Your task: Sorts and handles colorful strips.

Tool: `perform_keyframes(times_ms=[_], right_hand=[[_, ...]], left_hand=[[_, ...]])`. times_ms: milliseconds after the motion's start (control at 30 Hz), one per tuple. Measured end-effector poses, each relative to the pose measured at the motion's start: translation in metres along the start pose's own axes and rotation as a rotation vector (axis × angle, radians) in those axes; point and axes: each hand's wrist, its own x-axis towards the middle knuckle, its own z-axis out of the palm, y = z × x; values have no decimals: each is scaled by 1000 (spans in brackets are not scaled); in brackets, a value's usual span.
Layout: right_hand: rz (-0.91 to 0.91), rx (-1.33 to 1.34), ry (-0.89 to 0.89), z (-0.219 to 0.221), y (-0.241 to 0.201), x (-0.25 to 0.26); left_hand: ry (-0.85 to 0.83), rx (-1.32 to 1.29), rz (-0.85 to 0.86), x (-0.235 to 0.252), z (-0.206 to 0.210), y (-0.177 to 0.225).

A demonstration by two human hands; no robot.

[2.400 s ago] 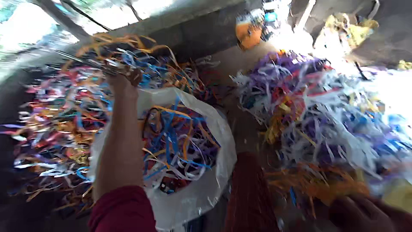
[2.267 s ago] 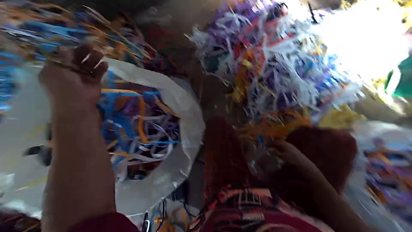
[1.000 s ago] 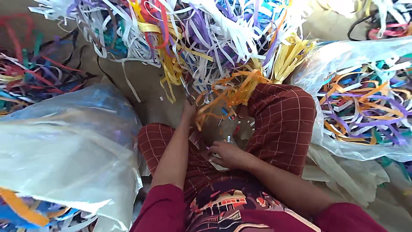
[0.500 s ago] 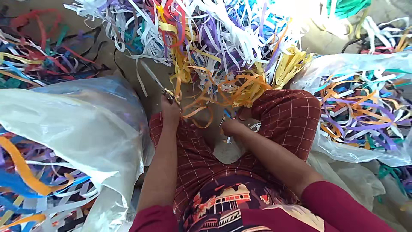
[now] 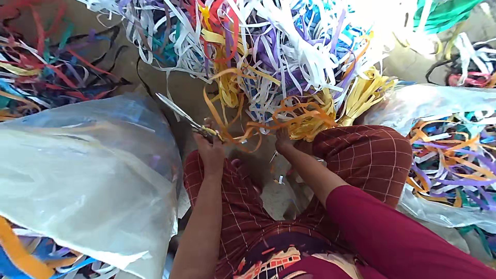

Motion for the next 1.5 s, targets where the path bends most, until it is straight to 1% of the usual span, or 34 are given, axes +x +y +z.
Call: perform_keyframes(times_ms=[33,100,200,267,333,433,500,533,600,667,700,733,800,933,1000,1167,1233,1333,1433,1500], right_hand=[[38,17,-47,-5,1,0],[17,25,-163,-21,2,-10],[-122,54,-283,-54,-3,-41],[-216,171,-290,-70,-9,-56],[-263,326,-225,-88,-16,-74],[-250,418,-36,-131,-22,-122],[-247,481,132,-155,-12,-148],[-253,556,205,-164,-3,-158],[-247,802,322,-173,14,-184],[-277,1086,373,-172,24,-216],[-306,1184,393,-167,27,-231],[-333,1240,414,-160,27,-245],[-354,1244,408,-150,27,-264],[-347,1124,434,-135,22,-284],[-347,1126,430,-130,20,-291],[-325,1122,438,-129,21,-310],[-344,1220,429,-124,27,-310],[-379,1465,373,-111,34,-305],[-298,1681,415,-101,27,-301],[-262,1765,443,-96,23,-303]], left_hand=[[-13,1,-13,0,0,-1],[-30,-3,-32,2,1,-3],[-67,-73,-62,4,5,3],[-89,-103,-109,2,7,12],[-121,-112,-152,-1,8,20],[-187,-63,-79,-13,5,24],[-266,-18,-32,-28,0,27],[-315,-20,-16,-37,-3,30],[-456,22,8,-58,-7,34],[-628,179,33,-78,-9,33],[-715,285,40,-89,-10,35],[-789,390,40,-98,-9,37],[-894,521,23,-113,-4,44],[-915,510,63,-128,8,55],[-910,520,91,-131,15,62],[-928,585,98,-137,28,83],[-949,600,114,-137,29,84],[-987,658,123,-139,27,87],[-1016,736,141,-143,25,93],[-1022,786,157,-146,24,98]])
